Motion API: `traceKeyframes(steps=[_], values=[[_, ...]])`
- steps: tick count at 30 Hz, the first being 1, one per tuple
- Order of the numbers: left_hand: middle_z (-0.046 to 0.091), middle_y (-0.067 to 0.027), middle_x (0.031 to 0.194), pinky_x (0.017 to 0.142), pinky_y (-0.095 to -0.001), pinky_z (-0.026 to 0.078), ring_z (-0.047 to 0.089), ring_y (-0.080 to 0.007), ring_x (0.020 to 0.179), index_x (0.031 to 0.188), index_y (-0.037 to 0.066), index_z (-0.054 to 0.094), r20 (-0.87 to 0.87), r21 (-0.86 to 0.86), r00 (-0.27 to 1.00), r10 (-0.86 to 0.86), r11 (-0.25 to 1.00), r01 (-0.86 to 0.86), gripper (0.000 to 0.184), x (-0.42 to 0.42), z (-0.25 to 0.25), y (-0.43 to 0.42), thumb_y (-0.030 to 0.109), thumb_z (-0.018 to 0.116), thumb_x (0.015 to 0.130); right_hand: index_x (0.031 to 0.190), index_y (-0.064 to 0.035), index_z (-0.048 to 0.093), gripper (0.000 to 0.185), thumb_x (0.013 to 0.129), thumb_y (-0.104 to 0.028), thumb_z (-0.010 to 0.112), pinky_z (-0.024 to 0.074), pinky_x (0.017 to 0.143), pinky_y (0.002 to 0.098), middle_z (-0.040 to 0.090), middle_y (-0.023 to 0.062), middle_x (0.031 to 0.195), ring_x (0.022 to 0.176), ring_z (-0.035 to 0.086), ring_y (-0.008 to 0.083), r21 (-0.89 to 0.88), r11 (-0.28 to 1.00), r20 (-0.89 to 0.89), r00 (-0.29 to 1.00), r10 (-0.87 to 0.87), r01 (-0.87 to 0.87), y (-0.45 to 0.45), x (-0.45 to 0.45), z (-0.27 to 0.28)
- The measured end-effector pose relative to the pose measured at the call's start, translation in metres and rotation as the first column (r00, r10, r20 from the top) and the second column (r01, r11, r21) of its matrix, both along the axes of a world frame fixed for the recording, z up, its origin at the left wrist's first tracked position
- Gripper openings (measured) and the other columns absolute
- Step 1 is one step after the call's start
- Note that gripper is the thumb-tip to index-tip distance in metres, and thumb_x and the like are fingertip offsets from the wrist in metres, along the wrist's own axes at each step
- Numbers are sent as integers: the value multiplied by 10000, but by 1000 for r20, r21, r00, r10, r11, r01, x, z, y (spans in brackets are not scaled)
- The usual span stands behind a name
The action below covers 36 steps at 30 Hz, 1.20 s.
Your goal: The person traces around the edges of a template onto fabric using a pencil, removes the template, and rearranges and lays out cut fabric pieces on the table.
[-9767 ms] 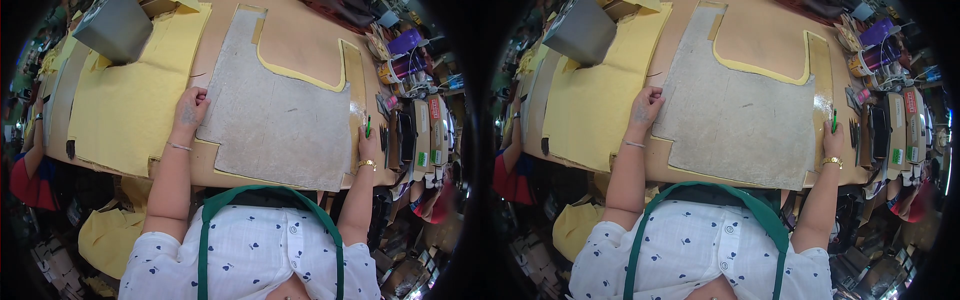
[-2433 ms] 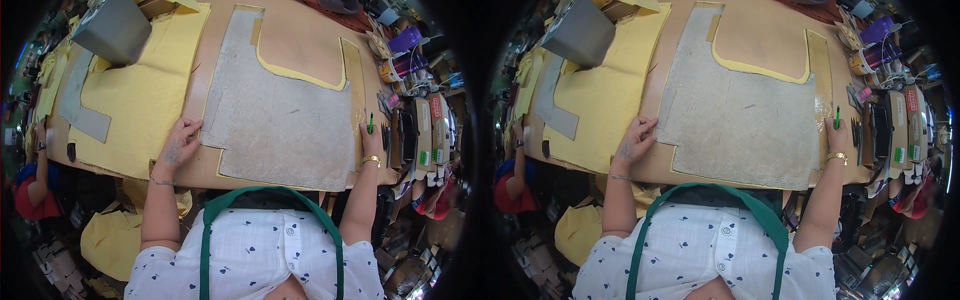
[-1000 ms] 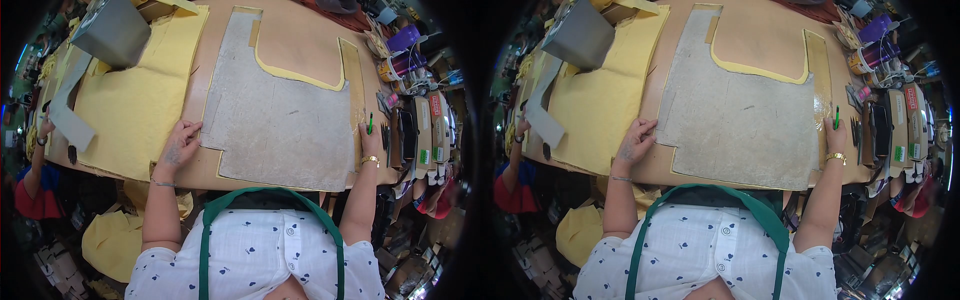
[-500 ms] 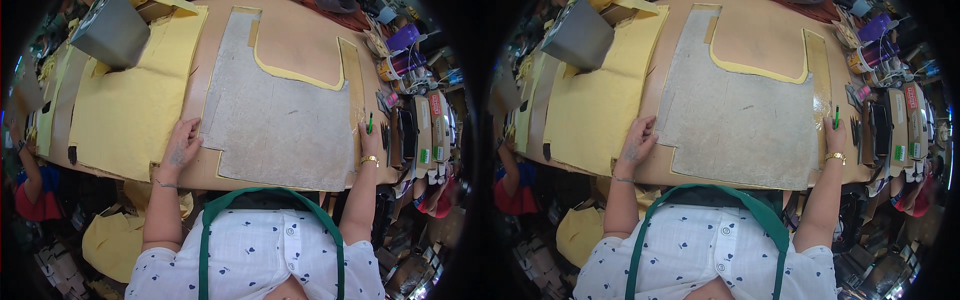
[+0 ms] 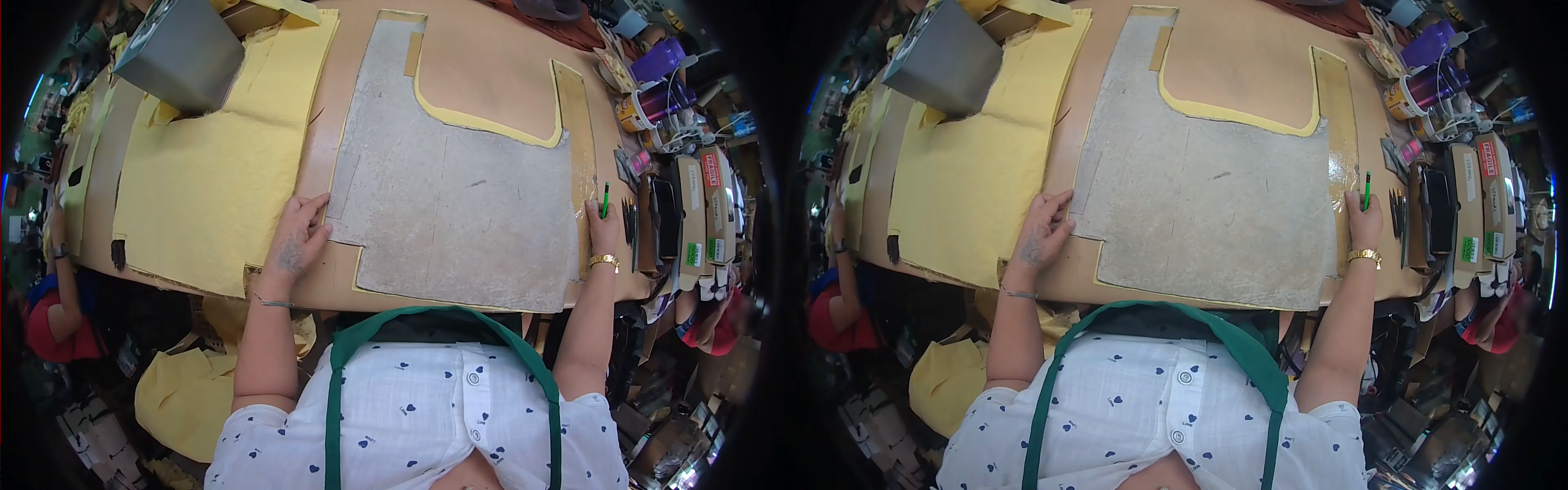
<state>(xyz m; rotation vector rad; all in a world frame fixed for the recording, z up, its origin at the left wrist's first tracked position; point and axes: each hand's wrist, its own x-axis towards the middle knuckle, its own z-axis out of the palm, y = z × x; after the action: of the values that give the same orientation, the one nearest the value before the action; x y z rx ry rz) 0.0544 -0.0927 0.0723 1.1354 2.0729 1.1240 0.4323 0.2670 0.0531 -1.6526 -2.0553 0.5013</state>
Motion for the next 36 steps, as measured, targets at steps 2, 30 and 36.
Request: traceKeyframes(steps=[2,30,36], values=[[360,-45,827,711,-229,358,378,-148,751,1133,-6,472,7,-12,1000,6,1000,-6,434,1,2,0,11,561,708,783,17,513,368,733,-323,645,421,597,317,563,122,693,610,510,203,1,1000,-3,1000,-1,1,0,-1,0],[397,-63,871,732,-246,377,405,-166,790,1135,6,474,-65,-36,998,-5,999,2,444,0,2,0,45,589,707,780,18,523,364,730,-319,650,425,599,327,576,135,700,617,528,226,15,1000,11,1000,-4,4,-2,-2,2],[402,-68,877,734,-249,379,410,-170,790,1136,9,475,-57,-30,998,-4,1000,2,442,0,0,0,53,587,711,770,17,521,360,731,-317,649,425,593,328,574,134,690,609,526,224,37,999,4,1000,7,-7,-1,0,-1]])
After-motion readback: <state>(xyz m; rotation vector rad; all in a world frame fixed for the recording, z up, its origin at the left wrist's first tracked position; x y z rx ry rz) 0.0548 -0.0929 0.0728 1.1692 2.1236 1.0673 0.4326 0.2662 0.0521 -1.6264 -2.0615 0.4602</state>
